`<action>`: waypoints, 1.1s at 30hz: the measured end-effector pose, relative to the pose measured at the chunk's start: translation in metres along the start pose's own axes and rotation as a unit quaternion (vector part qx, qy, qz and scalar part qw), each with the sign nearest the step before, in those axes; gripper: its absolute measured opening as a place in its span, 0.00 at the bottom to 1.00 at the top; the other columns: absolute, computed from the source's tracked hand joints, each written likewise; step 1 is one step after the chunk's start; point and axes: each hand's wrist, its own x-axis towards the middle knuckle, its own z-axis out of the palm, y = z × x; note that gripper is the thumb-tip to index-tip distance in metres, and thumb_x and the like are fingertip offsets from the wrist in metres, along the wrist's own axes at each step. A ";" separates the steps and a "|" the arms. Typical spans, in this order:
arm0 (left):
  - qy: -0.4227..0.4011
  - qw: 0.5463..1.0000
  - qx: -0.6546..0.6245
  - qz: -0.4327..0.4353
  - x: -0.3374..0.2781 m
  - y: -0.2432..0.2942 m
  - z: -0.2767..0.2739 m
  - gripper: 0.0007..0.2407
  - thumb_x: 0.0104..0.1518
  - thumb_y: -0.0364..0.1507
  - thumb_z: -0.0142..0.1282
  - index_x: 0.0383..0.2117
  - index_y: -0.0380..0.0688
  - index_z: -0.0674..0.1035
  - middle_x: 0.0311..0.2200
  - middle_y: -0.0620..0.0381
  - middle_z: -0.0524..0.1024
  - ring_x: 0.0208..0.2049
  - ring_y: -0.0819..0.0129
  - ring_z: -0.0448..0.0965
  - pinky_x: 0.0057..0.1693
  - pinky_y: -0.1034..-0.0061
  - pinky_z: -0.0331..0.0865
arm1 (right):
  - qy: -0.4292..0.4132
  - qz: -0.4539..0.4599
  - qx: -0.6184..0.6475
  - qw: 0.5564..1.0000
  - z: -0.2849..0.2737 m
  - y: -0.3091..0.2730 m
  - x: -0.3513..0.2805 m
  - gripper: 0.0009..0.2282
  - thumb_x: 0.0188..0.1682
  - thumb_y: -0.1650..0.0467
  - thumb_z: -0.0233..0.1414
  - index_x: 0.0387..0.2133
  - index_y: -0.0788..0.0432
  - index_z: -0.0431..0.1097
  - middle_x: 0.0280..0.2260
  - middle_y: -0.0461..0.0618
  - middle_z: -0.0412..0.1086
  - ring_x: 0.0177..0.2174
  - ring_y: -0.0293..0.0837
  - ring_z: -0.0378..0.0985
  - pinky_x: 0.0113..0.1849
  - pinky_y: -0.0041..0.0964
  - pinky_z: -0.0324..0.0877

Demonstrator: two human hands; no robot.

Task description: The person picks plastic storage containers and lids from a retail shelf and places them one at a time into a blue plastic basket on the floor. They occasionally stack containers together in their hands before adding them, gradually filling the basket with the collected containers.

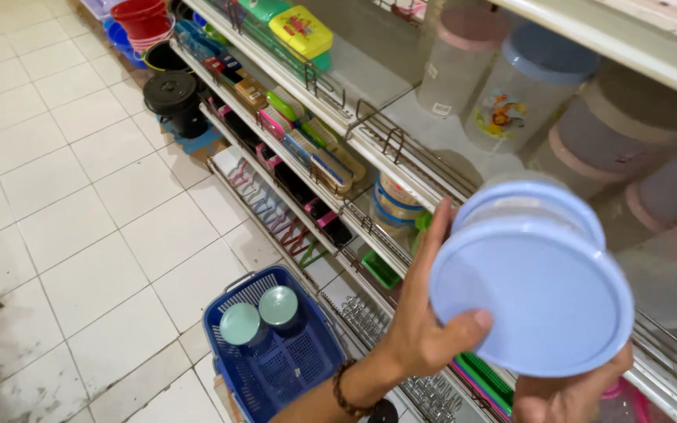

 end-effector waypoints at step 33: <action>0.471 0.667 -0.349 -0.460 -0.375 -0.301 -0.254 0.39 0.40 0.23 0.62 0.63 0.71 0.58 0.61 0.49 0.61 0.62 0.43 0.64 0.58 0.34 0.67 | -0.506 0.533 -0.011 0.678 0.204 0.212 -0.347 0.44 0.41 0.70 0.61 0.71 0.47 0.40 0.64 0.55 0.60 0.57 0.48 0.69 0.55 0.36 0.64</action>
